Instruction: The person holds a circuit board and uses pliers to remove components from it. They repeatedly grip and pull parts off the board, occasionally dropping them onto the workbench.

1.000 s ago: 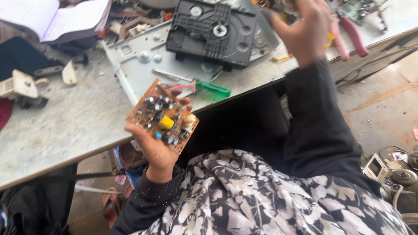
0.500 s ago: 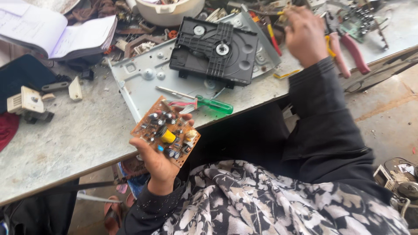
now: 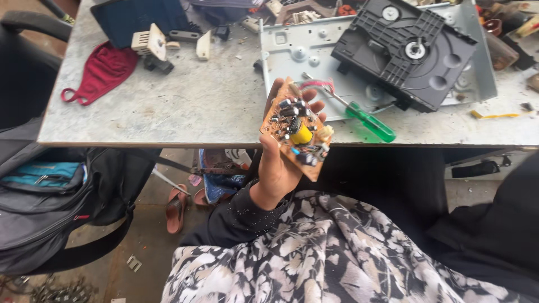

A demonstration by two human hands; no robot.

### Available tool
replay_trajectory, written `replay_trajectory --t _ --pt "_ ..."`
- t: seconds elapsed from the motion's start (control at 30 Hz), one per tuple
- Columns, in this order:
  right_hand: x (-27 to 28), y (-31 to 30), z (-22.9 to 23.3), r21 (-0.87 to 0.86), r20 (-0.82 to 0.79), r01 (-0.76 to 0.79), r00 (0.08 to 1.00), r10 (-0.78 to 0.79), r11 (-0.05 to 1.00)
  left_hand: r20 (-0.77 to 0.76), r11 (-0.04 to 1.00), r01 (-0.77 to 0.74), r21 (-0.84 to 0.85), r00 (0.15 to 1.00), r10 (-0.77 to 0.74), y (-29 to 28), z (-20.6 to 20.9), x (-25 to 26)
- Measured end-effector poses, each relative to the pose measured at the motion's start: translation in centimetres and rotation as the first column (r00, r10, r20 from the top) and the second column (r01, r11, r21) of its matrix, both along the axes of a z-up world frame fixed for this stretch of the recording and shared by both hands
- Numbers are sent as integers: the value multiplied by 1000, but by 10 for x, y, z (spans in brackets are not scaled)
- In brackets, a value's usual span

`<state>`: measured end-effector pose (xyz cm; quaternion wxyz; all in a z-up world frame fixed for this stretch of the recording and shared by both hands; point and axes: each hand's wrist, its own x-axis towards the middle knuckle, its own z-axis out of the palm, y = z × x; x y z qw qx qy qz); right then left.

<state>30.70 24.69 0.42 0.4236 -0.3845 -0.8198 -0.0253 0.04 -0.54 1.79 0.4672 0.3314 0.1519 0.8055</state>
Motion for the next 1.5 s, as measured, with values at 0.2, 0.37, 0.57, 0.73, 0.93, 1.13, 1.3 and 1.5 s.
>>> replay_trajectory --t 0.2,0.37,0.57,0.73,0.93,1.13,1.3,1.5 --pt "3 -146 59 -523 -406 -386 897 177 759 -56 983 -184 25 981 186 -6 2 0" --pt "-45 -193 39 -742 -664 -655 747 29 -145 130 970 -192 151 976 173 -10 8 -7" --pt "-96 -215 9 -402 -794 -602 605 -65 -690 58 957 -251 144 968 246 -16 10 -4" --pt "-103 -229 -4 -345 -898 -700 439 5 -625 -65 941 -323 105 942 330 -21 1 6" --pt "-106 -238 -11 -445 -875 -741 243 418 -502 40 881 -438 179 898 439 -12 -2 9" --pt "-108 -251 -19 -527 -620 -821 194 761 -219 71 868 -462 183 887 457 -16 2 4" --pt "-109 -252 -30 -448 -752 -818 126 647 -361 71 867 -460 194 888 455 -17 3 2" --pt "-114 -256 -27 -228 -972 -776 149 180 -588 11 870 -423 253 901 434 -22 -2 0"
